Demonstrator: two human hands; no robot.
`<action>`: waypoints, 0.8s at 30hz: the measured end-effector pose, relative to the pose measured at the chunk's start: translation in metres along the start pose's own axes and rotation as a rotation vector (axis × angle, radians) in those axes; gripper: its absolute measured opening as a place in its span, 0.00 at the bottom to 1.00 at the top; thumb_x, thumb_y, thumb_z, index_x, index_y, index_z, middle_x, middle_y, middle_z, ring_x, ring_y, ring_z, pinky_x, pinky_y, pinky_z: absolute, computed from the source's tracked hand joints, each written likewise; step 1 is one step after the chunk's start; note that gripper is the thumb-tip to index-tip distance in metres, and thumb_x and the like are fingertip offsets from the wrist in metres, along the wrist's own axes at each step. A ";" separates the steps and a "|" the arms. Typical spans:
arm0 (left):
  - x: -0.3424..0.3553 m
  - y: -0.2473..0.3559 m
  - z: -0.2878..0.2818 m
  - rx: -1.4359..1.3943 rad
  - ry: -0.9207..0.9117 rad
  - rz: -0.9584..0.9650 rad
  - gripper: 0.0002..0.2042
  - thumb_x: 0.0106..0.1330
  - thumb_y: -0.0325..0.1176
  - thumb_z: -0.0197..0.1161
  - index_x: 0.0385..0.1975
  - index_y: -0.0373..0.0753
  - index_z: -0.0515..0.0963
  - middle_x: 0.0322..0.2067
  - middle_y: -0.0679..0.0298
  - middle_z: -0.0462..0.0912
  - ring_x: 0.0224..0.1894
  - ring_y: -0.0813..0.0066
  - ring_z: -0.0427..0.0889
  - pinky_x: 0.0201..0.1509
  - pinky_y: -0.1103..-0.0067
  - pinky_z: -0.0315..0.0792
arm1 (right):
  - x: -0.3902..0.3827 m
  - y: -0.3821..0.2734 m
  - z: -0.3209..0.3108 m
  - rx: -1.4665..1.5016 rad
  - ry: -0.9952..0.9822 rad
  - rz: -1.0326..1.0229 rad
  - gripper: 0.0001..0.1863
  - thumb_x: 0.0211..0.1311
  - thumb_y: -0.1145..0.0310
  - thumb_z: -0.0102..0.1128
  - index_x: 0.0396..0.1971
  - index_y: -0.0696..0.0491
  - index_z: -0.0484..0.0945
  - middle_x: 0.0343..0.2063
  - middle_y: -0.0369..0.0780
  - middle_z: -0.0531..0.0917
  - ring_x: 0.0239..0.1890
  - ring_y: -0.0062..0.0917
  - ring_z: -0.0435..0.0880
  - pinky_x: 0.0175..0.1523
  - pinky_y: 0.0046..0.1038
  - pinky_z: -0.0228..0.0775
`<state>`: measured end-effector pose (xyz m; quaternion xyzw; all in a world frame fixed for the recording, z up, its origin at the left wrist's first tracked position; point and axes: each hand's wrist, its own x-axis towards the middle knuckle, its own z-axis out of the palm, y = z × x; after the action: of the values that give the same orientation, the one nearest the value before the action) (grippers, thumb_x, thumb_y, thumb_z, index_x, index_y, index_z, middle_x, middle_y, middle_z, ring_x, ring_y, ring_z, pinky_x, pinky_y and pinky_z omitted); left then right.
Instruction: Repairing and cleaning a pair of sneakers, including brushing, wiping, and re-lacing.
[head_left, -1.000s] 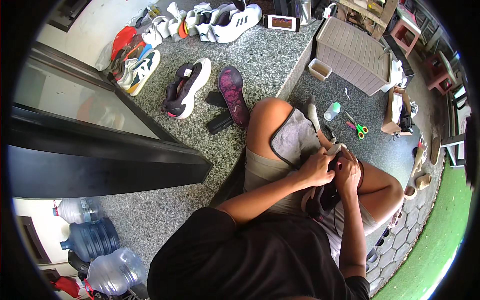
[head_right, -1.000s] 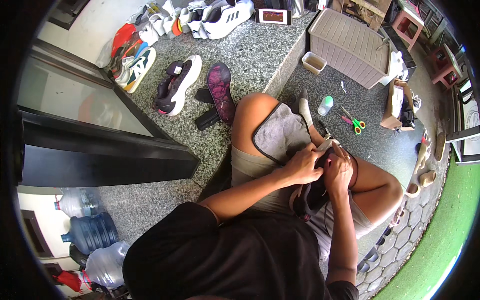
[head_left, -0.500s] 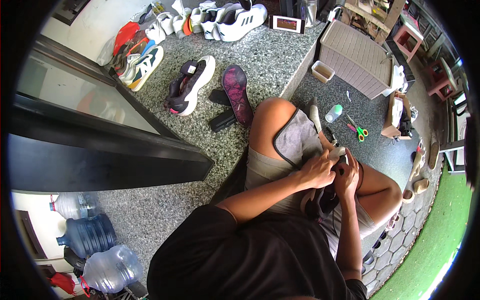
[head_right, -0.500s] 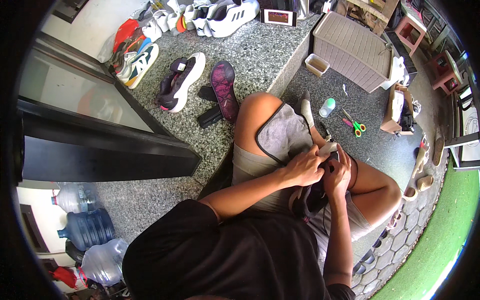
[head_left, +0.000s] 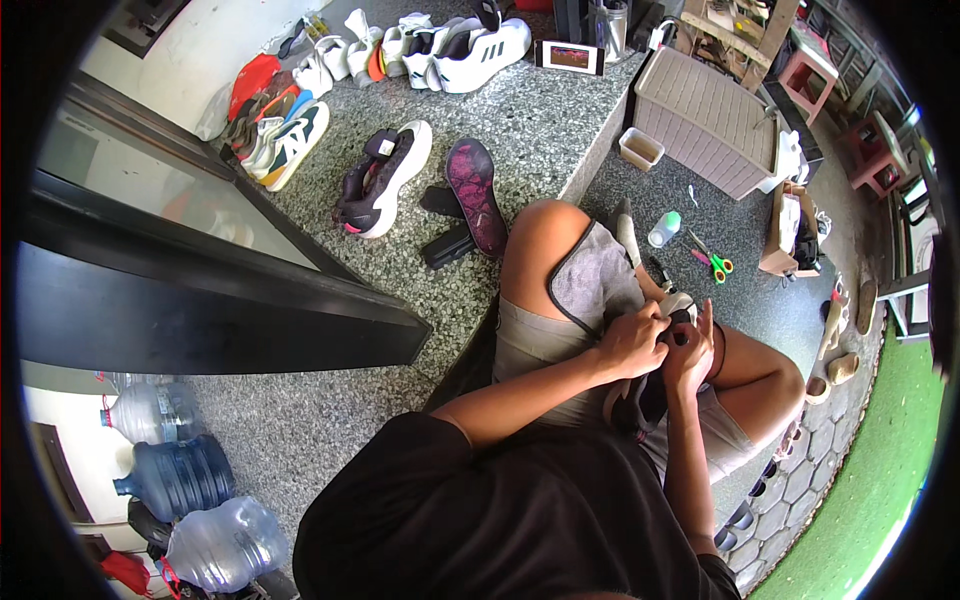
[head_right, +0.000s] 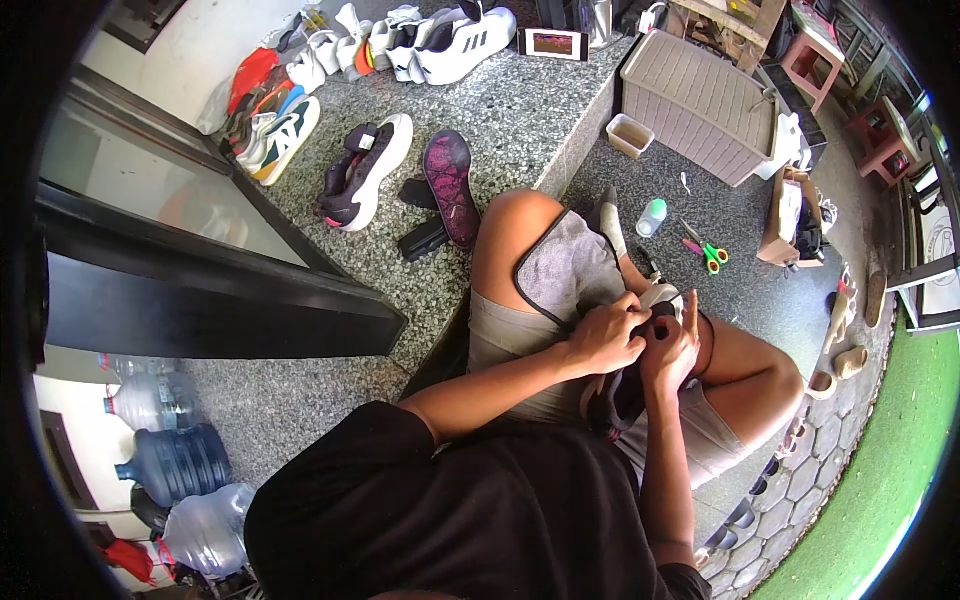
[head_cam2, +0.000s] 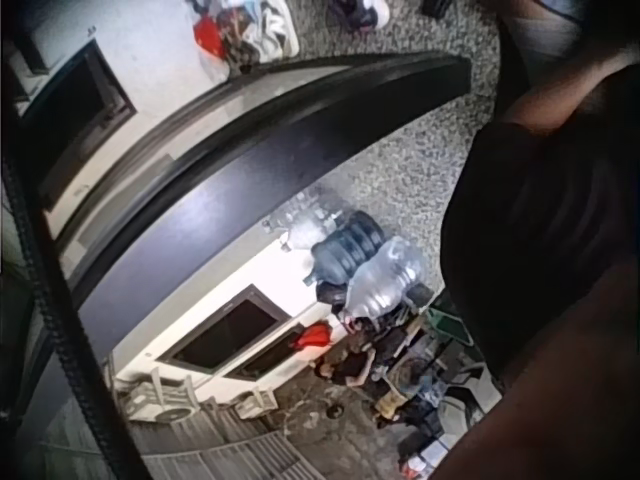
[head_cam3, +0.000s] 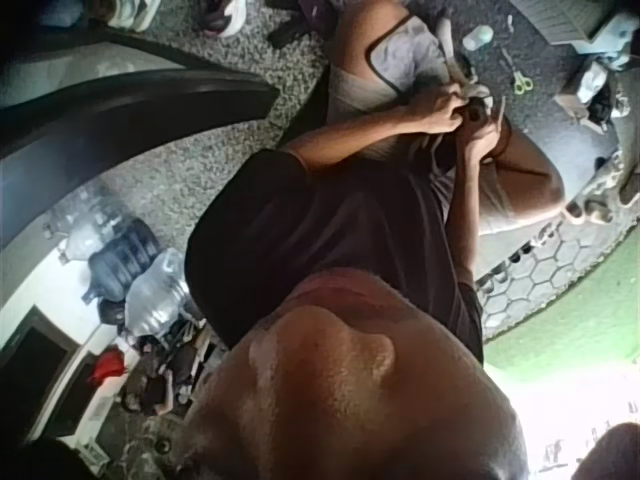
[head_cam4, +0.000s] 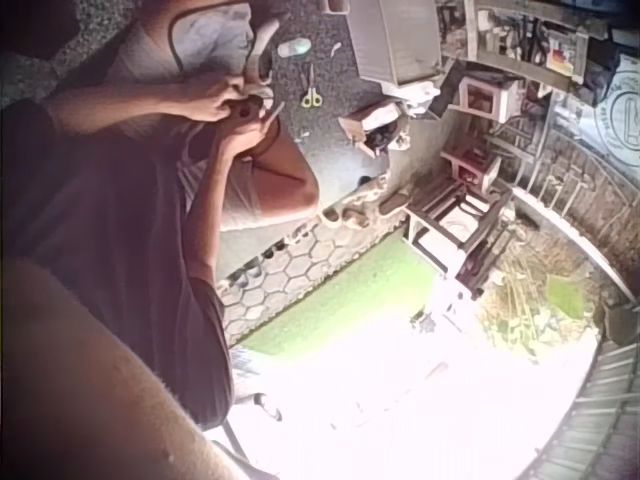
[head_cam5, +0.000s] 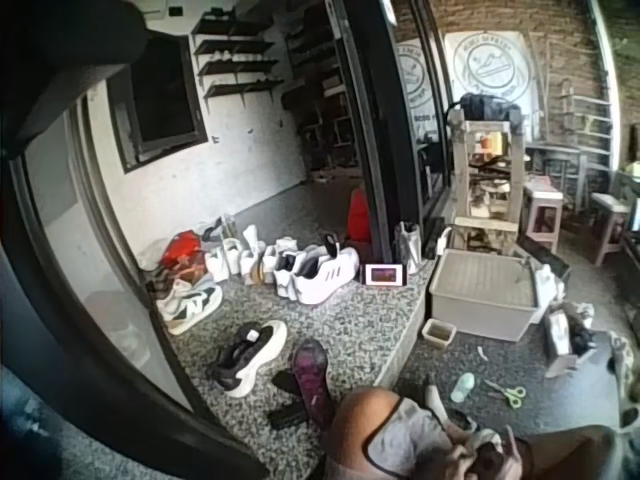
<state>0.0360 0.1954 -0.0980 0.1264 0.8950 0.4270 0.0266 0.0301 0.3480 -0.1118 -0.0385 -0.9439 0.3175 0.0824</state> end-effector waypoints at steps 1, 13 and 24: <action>0.000 0.001 -0.001 -0.010 -0.022 -0.012 0.20 0.58 0.32 0.65 0.51 0.31 0.83 0.46 0.51 0.80 0.41 0.51 0.85 0.48 0.61 0.80 | -0.001 -0.001 -0.002 0.001 -0.001 -0.002 0.06 0.51 0.71 0.69 0.25 0.59 0.85 0.73 0.49 0.68 0.60 0.46 0.82 0.60 0.39 0.76; 0.003 -0.007 0.004 -0.061 0.036 0.007 0.21 0.58 0.31 0.64 0.52 0.28 0.82 0.47 0.51 0.80 0.42 0.50 0.85 0.50 0.62 0.79 | 0.008 0.036 0.002 -0.023 -0.253 -0.321 0.07 0.53 0.74 0.64 0.28 0.61 0.85 0.74 0.55 0.62 0.73 0.53 0.63 0.75 0.46 0.58; 0.007 -0.011 -0.002 -0.105 -0.011 -0.015 0.23 0.57 0.30 0.64 0.53 0.27 0.81 0.49 0.47 0.78 0.44 0.48 0.84 0.51 0.62 0.79 | 0.009 0.025 -0.015 -0.033 -0.326 -0.324 0.10 0.52 0.72 0.66 0.33 0.60 0.87 0.72 0.56 0.65 0.74 0.52 0.64 0.76 0.46 0.58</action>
<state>0.0262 0.1890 -0.1052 0.1205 0.8722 0.4723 0.0415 0.0246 0.3780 -0.1145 0.1639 -0.9437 0.2867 -0.0218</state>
